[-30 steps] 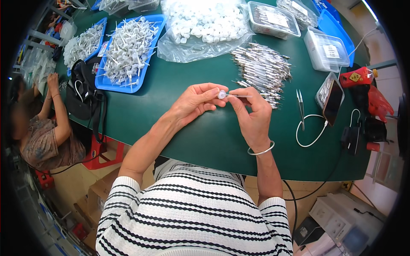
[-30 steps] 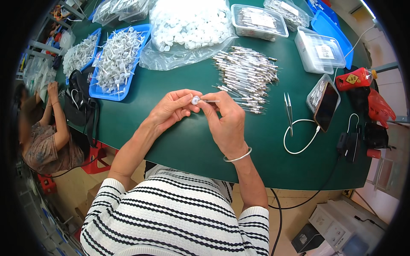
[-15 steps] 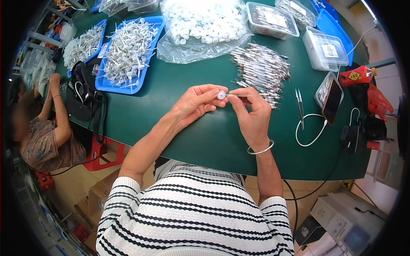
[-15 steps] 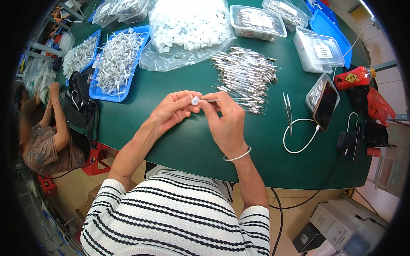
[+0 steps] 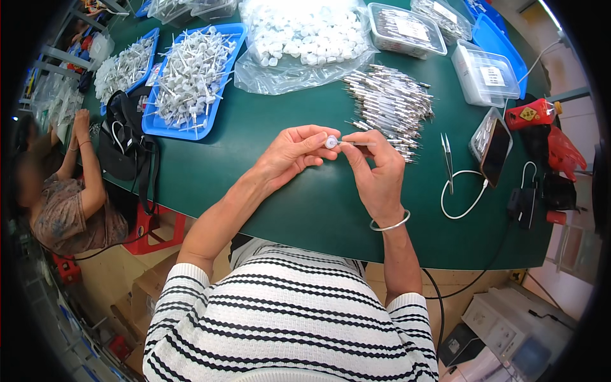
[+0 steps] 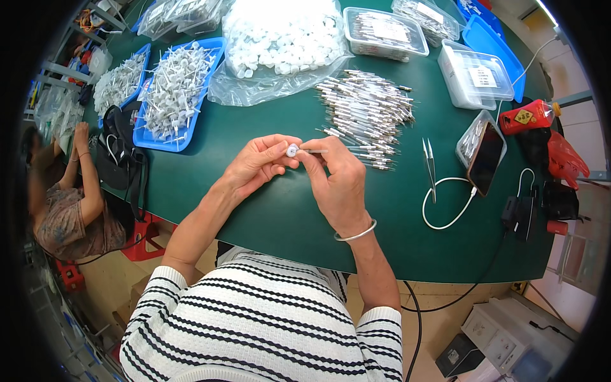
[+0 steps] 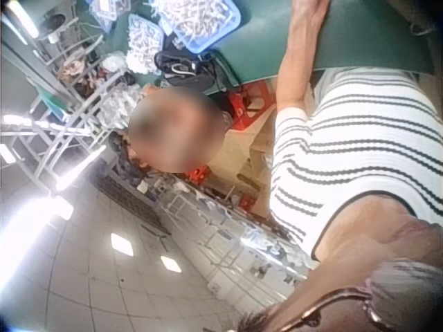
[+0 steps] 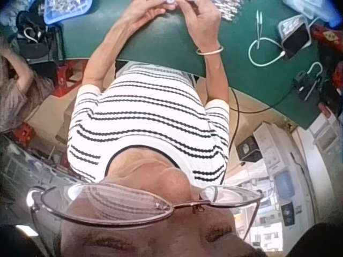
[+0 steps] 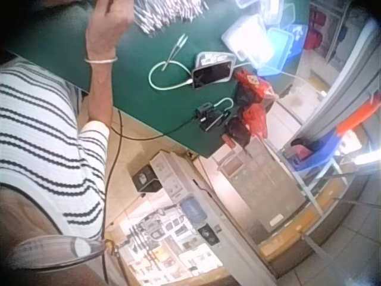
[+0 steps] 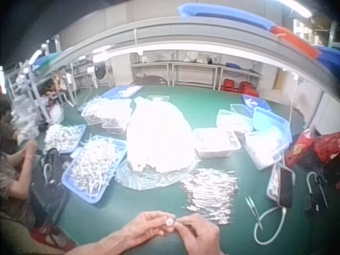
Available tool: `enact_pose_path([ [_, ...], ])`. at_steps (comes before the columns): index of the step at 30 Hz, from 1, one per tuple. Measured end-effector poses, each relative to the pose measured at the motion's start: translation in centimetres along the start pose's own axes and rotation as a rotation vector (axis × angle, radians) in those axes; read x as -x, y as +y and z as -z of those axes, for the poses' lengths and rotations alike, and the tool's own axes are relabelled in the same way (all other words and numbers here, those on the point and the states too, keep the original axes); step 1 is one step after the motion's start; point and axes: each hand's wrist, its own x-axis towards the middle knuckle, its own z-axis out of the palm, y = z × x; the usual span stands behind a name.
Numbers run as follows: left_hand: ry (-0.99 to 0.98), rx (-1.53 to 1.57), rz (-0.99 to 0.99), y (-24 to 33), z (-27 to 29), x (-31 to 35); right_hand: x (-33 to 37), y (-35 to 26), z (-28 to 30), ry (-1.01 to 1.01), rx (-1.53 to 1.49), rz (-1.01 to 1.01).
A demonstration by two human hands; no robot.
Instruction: The person repeatedly picks up small white plastic caps and metal rods from a green workbench. They insert the metal rods into the caps and place the assembled units into a blue tray. The process is repetitive and involves handling small parts with both hands.
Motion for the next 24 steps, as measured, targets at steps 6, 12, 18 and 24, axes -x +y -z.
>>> enact_pose_path([
  [6,0.045,-0.113,-0.054,0.05,-0.24,0.05,-0.15,-0.1,0.17,-0.016,0.064,0.054],
  [12,0.05,-0.154,-0.074,-0.03,-0.23,-0.02,-0.35,-0.02,0.45,-0.054,0.081,0.089],
  [18,0.062,-0.16,-0.066,-0.07,-0.2,-0.04,-0.28,0.09,0.46,-0.064,0.053,0.053],
  [24,0.043,-0.13,-0.066,-0.28,-0.02,-0.05,0.08,0.54,-0.25,-0.047,-0.055,-0.023],
])
